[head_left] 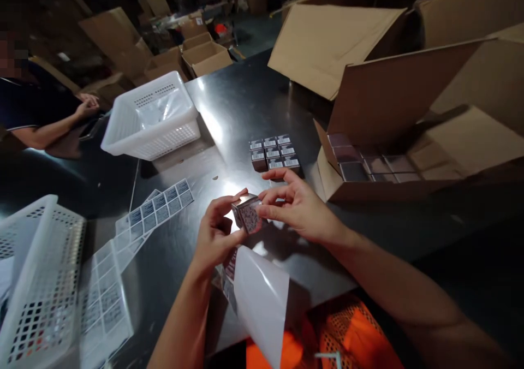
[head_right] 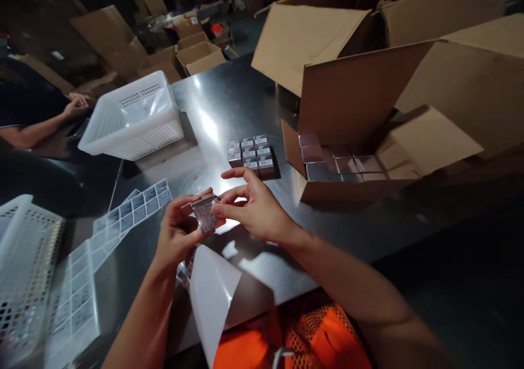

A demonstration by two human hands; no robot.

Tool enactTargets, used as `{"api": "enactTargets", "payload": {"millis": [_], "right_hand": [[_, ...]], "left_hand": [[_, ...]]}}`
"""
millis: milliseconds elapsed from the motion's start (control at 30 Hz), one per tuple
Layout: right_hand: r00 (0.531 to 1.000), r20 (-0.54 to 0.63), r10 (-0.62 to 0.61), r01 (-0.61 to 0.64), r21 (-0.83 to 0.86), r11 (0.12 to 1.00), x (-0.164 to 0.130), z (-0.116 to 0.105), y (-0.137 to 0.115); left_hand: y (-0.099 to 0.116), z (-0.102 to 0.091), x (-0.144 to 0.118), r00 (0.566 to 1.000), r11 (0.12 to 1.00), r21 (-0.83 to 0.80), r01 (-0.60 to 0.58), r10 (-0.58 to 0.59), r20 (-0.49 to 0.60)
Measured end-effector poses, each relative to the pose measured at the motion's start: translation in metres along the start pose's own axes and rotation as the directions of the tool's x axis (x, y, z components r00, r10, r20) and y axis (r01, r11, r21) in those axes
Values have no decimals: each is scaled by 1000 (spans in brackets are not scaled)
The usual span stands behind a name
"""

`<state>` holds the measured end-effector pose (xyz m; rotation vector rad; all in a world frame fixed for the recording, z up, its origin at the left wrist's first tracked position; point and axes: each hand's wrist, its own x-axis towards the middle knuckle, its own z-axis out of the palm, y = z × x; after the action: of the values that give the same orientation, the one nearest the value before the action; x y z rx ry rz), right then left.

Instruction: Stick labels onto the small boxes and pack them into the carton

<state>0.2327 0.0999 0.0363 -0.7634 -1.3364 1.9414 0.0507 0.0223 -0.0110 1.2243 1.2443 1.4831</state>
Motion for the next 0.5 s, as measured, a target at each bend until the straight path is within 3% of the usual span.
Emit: {"api": "enactTargets", "payload": {"millis": [500], "right_hand": [[995, -20, -93, 94, 30, 995, 0, 2, 8]], "left_hand": [[1, 1, -3, 999, 1000, 5, -8, 8, -33]]}}
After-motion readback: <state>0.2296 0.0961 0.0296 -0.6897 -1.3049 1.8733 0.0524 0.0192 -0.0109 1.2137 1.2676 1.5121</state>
